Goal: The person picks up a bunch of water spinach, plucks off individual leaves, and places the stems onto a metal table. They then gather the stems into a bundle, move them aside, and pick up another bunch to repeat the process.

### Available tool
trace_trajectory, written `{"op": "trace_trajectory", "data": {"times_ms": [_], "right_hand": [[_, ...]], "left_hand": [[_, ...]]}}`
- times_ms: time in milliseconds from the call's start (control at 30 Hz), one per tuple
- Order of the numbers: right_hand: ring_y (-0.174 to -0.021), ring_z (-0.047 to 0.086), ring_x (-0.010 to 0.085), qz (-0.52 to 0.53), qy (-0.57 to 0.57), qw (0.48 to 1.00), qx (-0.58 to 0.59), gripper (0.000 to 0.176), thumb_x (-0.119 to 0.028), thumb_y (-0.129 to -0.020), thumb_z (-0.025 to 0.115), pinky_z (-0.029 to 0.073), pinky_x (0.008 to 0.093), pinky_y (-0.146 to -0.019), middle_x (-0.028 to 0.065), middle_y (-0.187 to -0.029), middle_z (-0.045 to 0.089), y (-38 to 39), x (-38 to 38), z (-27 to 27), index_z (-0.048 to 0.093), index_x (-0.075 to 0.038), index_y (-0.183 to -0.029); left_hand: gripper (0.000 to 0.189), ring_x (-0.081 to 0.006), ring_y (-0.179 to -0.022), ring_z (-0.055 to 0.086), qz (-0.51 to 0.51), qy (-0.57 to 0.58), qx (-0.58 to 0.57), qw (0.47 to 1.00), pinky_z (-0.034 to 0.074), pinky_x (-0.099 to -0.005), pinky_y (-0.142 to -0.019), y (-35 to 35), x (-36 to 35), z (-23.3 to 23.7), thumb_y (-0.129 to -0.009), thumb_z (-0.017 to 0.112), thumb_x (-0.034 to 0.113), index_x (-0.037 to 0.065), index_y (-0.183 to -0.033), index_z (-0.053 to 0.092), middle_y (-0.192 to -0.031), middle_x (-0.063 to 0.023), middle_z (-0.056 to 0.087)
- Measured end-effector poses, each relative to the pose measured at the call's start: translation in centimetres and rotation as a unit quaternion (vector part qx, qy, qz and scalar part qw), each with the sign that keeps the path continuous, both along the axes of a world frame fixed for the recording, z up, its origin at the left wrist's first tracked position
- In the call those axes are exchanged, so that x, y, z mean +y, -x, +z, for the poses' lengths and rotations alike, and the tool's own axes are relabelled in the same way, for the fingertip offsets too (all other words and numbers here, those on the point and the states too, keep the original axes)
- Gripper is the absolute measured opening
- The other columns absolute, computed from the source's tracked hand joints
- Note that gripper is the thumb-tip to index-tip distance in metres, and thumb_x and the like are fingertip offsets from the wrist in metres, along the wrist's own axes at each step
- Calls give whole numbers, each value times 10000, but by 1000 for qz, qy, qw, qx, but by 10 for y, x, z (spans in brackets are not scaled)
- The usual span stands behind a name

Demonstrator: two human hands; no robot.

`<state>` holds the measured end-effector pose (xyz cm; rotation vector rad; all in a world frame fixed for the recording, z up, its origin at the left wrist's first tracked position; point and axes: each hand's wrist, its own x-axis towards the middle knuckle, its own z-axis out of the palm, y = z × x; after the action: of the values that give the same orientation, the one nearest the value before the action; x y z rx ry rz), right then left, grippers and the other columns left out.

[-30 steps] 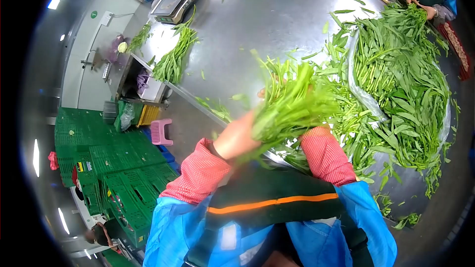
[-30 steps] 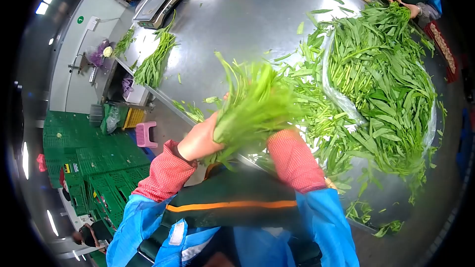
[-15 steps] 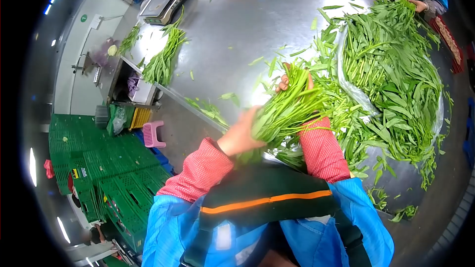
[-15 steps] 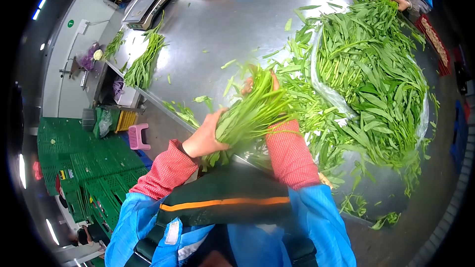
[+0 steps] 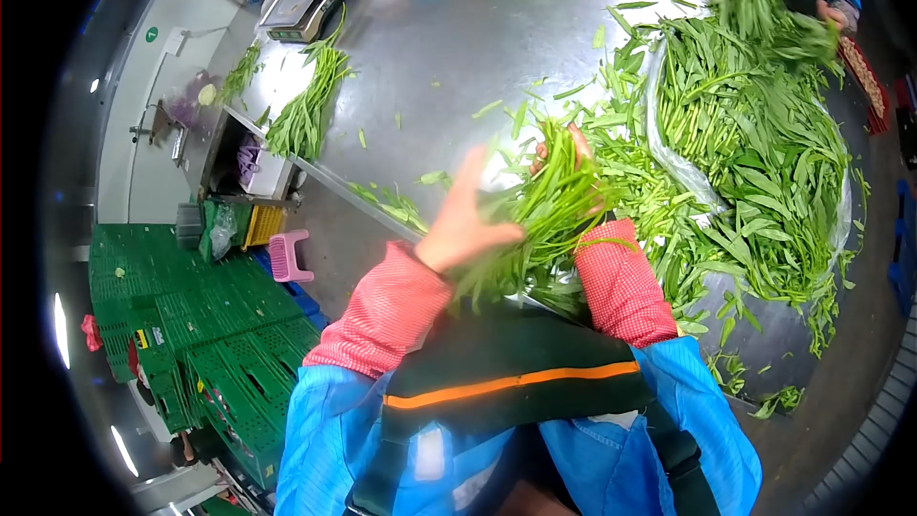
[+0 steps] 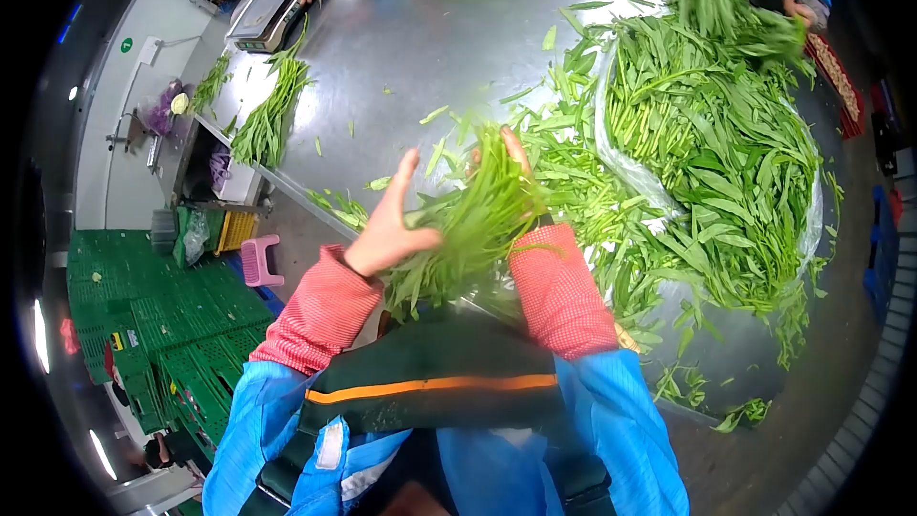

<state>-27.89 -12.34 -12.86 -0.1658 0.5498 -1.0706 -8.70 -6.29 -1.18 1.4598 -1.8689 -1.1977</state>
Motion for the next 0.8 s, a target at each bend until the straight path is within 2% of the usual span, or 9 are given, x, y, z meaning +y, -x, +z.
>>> {"op": "trace_trajectory", "data": {"times_ms": [100,200,300,333,433,533,633,667,800], "right_hand": [[-753,614,164,16,-11,995,96,445,-502,-957,463,553,347,-660,49,-880,596,-10,2,36,570,-85,-1069],[-801,618,179,1,43,985,169,517,-526,-957,450,551,347,-707,63,-923,599,-17,-1,47,561,-47,-1116],[-953,615,226,22,69,984,164,656,-602,-950,395,533,365,-829,125,-1069,601,-12,6,59,502,-18,-1228],[-995,606,236,11,85,985,150,686,-617,-946,384,523,375,-858,142,-1112,591,-15,8,61,475,-15,-1264],[-1166,521,278,-6,116,981,153,860,-685,-911,361,444,417,-985,194,-1291,500,-23,13,59,243,-23,-1447],[-1233,463,299,26,181,977,106,963,-722,-865,389,386,420,-1042,210,-1340,457,-17,16,53,97,-63,-1504],[-1233,463,292,38,255,963,83,875,-558,-927,504,381,415,-1045,216,-1342,452,-18,20,49,74,-65,-1508],[-1254,446,289,68,244,957,140,888,-315,-889,652,379,403,-1048,217,-1353,444,-20,18,49,65,-78,-1511],[-1349,355,313,42,380,787,485,1050,-108,-672,746,280,361,-1115,204,-1480,323,-35,27,87,117,-78,-1512]], "left_hand": [[1239,-337,-1422,221,-38,93,-195,976,182,-429,-1157,43,18,-11,-603,861,335,-25,-1492,77,-1511,-275,212],[1192,-358,-1364,339,45,131,-185,973,287,-416,-1109,56,21,-38,-629,836,317,-44,-1482,86,-1463,-300,297],[1179,-339,-1282,459,147,-16,7,989,384,-386,-1037,43,8,-40,-648,833,327,-58,-1471,82,-1398,-279,417],[1047,-300,-1084,610,161,-12,55,985,462,-350,-939,41,7,-36,-669,842,248,-44,-1443,199,-1185,-227,599],[971,-256,-1105,592,121,-75,54,988,452,-336,-951,26,-7,-48,-695,827,223,-40,-1435,255,-1216,-199,591],[806,-219,-1076,595,114,-115,235,958,456,-315,-941,17,-13,-68,-740,785,190,-37,-1391,367,-1192,-165,604],[596,-189,-1057,591,105,-185,265,940,466,-314,-913,13,-11,-55,-801,694,116,5,-1335,455,-1176,-124,612],[514,-177,-1051,588,102,-204,249,941,471,-315,-901,12,-11,-49,-828,653,83,26,-1312,490,-1171,-107,614],[468,-302,-916,652,47,27,-17,998,520,-378,-798,27,9,-45,-779,672,127,-51,-1183,515,-983,-233,636]]}}
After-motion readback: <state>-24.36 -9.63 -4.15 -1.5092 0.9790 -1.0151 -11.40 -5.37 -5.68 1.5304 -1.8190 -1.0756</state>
